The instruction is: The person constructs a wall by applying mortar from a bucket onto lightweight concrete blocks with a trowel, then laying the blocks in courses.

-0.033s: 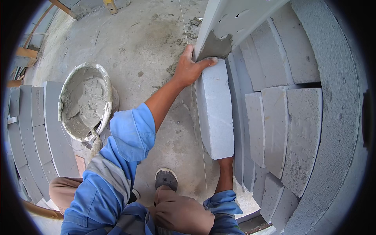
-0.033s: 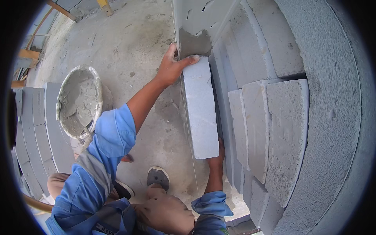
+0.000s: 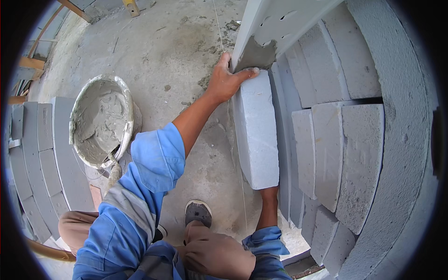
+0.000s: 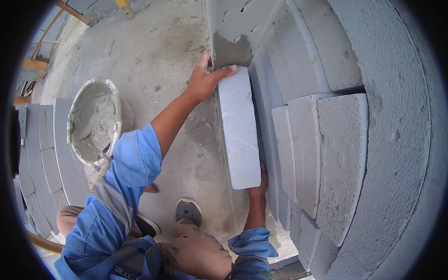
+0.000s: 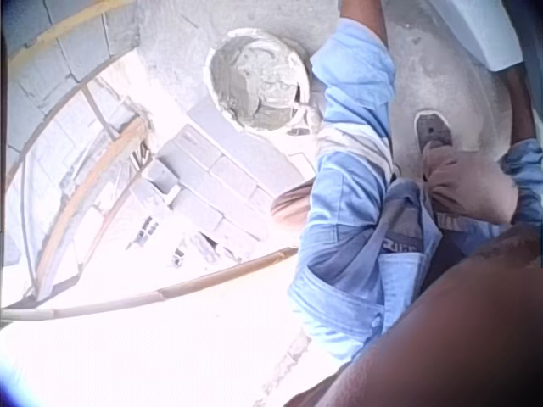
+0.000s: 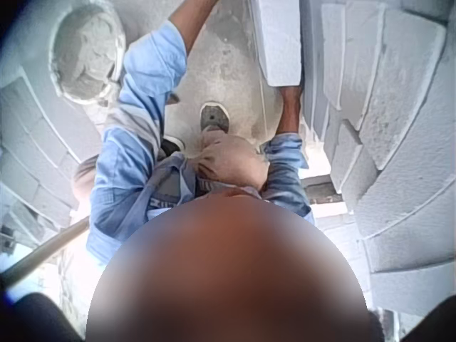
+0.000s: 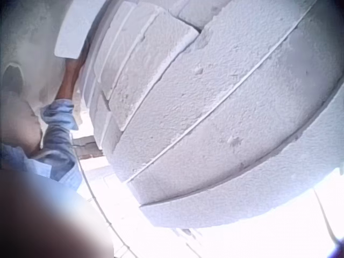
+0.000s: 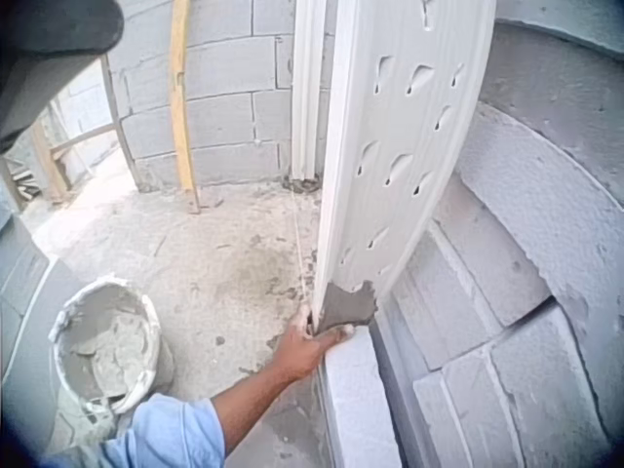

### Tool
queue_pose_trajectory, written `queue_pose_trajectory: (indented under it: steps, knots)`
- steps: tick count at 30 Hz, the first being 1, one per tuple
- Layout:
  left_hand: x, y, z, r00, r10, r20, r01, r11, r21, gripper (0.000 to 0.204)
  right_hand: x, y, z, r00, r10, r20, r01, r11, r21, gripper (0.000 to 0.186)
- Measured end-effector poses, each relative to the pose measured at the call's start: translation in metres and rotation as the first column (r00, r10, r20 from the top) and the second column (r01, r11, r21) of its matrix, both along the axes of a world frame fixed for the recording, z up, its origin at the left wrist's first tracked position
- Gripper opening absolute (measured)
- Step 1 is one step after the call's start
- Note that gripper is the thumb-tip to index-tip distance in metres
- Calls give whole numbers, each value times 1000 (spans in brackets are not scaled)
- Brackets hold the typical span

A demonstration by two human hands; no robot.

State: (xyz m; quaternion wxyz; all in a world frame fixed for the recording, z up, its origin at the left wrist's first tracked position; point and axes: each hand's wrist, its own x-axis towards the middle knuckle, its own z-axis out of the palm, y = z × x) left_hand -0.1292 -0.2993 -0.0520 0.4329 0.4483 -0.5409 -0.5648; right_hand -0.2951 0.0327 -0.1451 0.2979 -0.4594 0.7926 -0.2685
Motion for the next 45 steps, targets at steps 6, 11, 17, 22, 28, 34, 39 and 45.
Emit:
queue_pose_trajectory:
  steps: [6, 11, 17, 22, 28, 34, 39, 45]
  knots:
    - [2, 0, 2, 1000, -3, 20, 3, 1000, -4, 63, 1, 0, -1, 994, 38, -104, -40, 999, -18, 45]
    - [0, 1, 5, 1000, -3, 24, 4, 1000, -16, 63, -1, 1, 0, 990, 82, -116, -88, 995, -48, 49]
    - [1, -1, -1, 1000, -8, 19, 8, 1000, -16, 63, 3, -3, 6, 982, 117, -148, -119, 993, -2, 48]
    - [0, -2, -1, 1000, -2, 12, 2, 1000, -7, 63, 0, -2, 5, 987, 99, -128, -104, 994, -37, 50]
    - [-1, 1, 3, 994, 22, 103, -22, 1000, 3, 76, 0, 3, 1, 990, 79, -119, -86, 995, -52, 51]
    - [11, 53, 23, 985, 99, 141, -105, 994, 34, 111, 8, 4, 12, 981, 61, -185, -73, 996, -56, 52]
    - [40, 165, 32, 992, 44, 121, -54, 995, 79, 110, 12, 0, 44, 968, 53, -244, -66, 997, -48, 53]
    - [119, 264, 9, 951, -183, 251, 134, 970, 202, 92, 39, 2, 103, 965, 11, -262, 46, 976, 213, 49]
